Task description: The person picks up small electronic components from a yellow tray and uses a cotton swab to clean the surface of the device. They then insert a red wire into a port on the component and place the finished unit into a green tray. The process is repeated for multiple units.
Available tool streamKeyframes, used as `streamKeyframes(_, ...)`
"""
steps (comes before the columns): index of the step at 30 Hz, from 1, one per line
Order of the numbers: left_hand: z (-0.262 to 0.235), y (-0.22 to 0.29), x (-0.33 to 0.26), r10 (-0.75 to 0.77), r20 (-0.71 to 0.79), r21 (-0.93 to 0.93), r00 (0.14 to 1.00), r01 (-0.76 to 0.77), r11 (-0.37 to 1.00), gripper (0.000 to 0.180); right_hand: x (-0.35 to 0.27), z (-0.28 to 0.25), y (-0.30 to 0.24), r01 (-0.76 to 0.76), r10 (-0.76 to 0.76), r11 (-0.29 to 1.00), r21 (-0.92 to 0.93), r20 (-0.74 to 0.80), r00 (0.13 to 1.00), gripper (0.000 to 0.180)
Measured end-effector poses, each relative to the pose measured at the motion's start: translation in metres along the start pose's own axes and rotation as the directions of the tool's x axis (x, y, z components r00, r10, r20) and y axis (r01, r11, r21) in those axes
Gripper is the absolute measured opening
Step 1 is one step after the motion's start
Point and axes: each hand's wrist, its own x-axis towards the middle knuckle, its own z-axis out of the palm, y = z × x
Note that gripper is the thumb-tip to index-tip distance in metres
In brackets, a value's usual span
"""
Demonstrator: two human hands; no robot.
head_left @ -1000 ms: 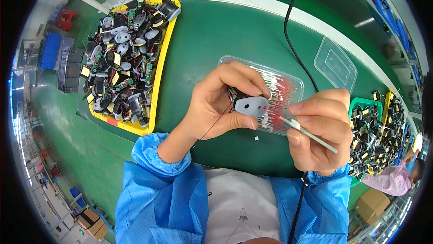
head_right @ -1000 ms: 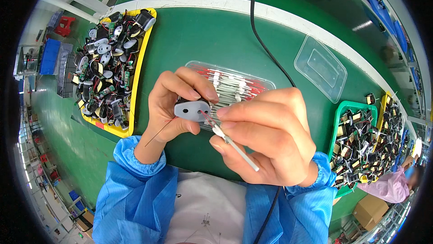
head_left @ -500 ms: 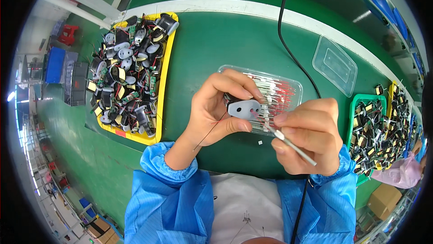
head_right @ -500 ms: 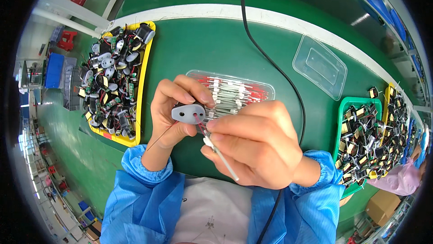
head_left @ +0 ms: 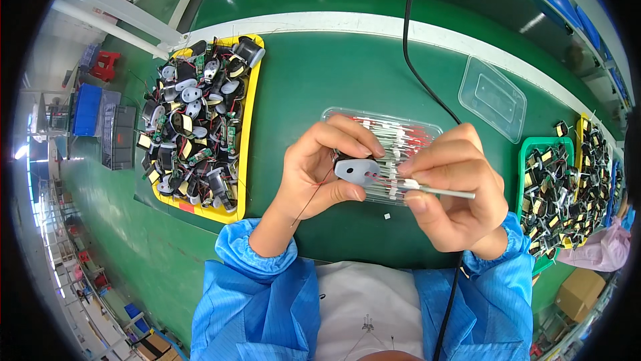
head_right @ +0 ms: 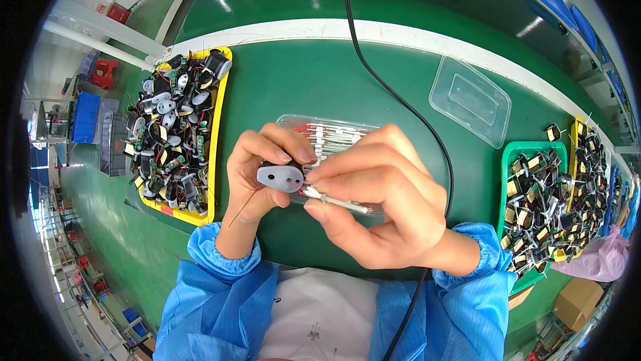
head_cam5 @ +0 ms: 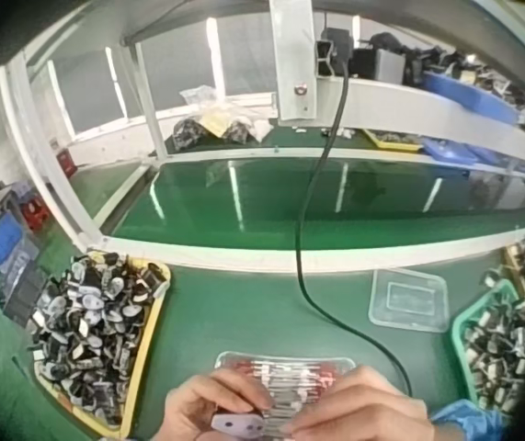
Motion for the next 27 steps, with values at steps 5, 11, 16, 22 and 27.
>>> streamKeyframes(5, 0.001, 0.003, -0.001, -0.032, 0.004, -0.011, 0.999, 0.032, 0.999, 0.042, 0.000, -0.001, 0.003, 0.000, 0.000, 1.000, 0.009, -0.007, 1.000, 0.024)
streamKeyframes(11, 0.004, 0.004, 0.000, -0.036, -0.007, -0.043, 0.999, 0.035, 0.998, 0.042, -0.005, 0.010, -0.001, 0.134, -0.133, 0.978, -0.159, 0.015, 0.991, 0.032)
streamKeyframes(16, 0.003, 0.006, -0.002, -0.061, -0.018, -0.007, 0.998, 0.061, 0.998, 0.042, 0.002, 0.010, 0.005, 0.036, -0.023, 0.981, -0.192, 0.067, 0.997, 0.026)
streamKeyframes(22, 0.004, 0.009, -0.001, -0.060, -0.069, 0.129, 0.996, 0.069, 0.989, 0.043, 0.011, 0.003, 0.011, -0.058, 0.067, 0.996, -0.066, 0.156, 0.985, 0.021)
streamKeyframes(27, -0.002, 0.009, -0.001, -0.030, 0.010, 0.232, 0.999, 0.027, 0.972, 0.046, 0.012, 0.002, 0.011, 0.031, -0.017, 0.998, -0.059, 0.228, 0.974, 0.019)
